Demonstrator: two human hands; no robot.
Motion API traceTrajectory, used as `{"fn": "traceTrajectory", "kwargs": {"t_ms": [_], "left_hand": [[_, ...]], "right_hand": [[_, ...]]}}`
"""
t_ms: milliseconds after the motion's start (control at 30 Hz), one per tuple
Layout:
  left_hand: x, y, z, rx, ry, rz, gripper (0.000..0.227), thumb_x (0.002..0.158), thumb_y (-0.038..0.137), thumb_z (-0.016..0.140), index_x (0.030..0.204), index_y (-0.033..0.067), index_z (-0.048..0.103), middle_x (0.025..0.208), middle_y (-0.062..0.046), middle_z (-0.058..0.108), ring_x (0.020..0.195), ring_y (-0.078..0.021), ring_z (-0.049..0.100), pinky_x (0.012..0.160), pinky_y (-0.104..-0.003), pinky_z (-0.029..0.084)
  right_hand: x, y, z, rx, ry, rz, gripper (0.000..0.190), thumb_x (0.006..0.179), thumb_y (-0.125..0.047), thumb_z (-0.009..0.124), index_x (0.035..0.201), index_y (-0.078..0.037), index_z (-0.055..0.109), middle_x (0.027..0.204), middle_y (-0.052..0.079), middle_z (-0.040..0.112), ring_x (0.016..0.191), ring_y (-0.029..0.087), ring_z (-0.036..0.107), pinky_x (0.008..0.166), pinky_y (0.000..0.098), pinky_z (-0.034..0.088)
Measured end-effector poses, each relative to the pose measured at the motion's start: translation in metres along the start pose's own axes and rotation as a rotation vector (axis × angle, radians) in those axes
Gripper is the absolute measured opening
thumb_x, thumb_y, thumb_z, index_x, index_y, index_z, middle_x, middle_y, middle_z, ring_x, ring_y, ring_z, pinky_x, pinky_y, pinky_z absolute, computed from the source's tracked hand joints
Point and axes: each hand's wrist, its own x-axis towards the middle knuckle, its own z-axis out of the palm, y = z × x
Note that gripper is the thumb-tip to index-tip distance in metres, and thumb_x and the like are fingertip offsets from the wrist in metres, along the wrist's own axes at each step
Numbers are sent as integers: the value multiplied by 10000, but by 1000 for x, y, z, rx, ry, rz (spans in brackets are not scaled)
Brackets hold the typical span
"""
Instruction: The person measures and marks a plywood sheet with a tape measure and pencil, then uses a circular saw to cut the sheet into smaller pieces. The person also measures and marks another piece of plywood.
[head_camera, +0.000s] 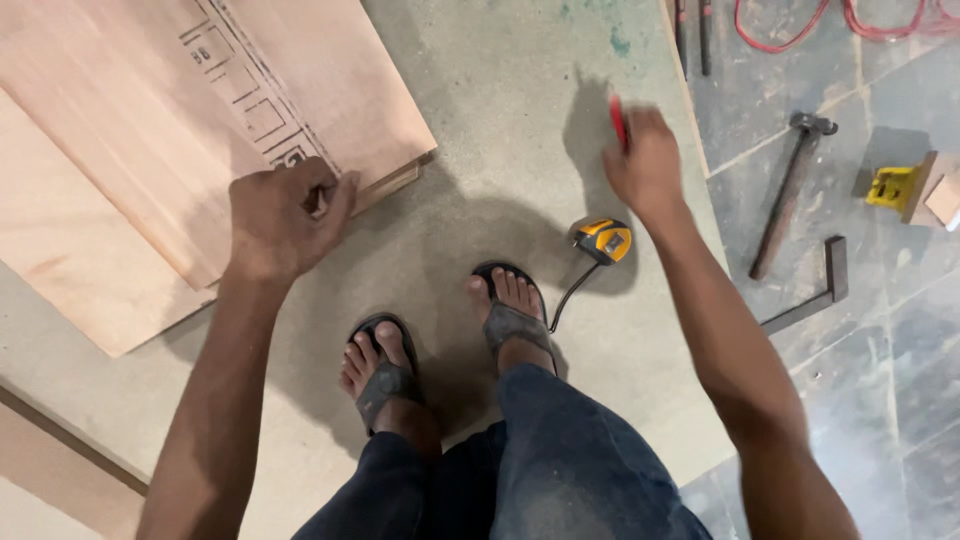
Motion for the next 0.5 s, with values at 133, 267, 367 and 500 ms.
{"fn": "traceTrajectory", "kwargs": {"t_ms": [133,267,367,500], "left_hand": [[-5,4,6,-83,60,117,231,993,185,686,801,58,671,732,-133,644,626,-325,638,592,-433,516],[-9,3,32,-192,24,187,121,928,179,658,895,69,697,888,-143,711,747,-349,686,669,-456,552],[-13,10,50,-219,-25,145,170,895,232,645,913,73,704,886,-141,729,775,-384,696,684,-495,555],[-13,24,70,-243,-202,16,273,984,301,577,1024,72,722,989,-152,735,907,-362,695,813,-496,545]], "right_hand": [[-88,16,-21,57,-156,141,246,850,2,608,1088,-8,670,1075,237,646,986,446,626,866,496,513],[-126,0,-18,200,-312,117,633,779,-247,811,1304,47,613,1158,268,637,1022,421,645,868,456,530],[-108,-1,-18,170,-599,450,540,739,-267,906,1132,22,675,995,149,707,925,300,687,857,392,552],[-62,-27,-21,734,-481,420,485,748,-200,841,1154,-15,650,963,33,701,878,153,662,814,294,539]]}}
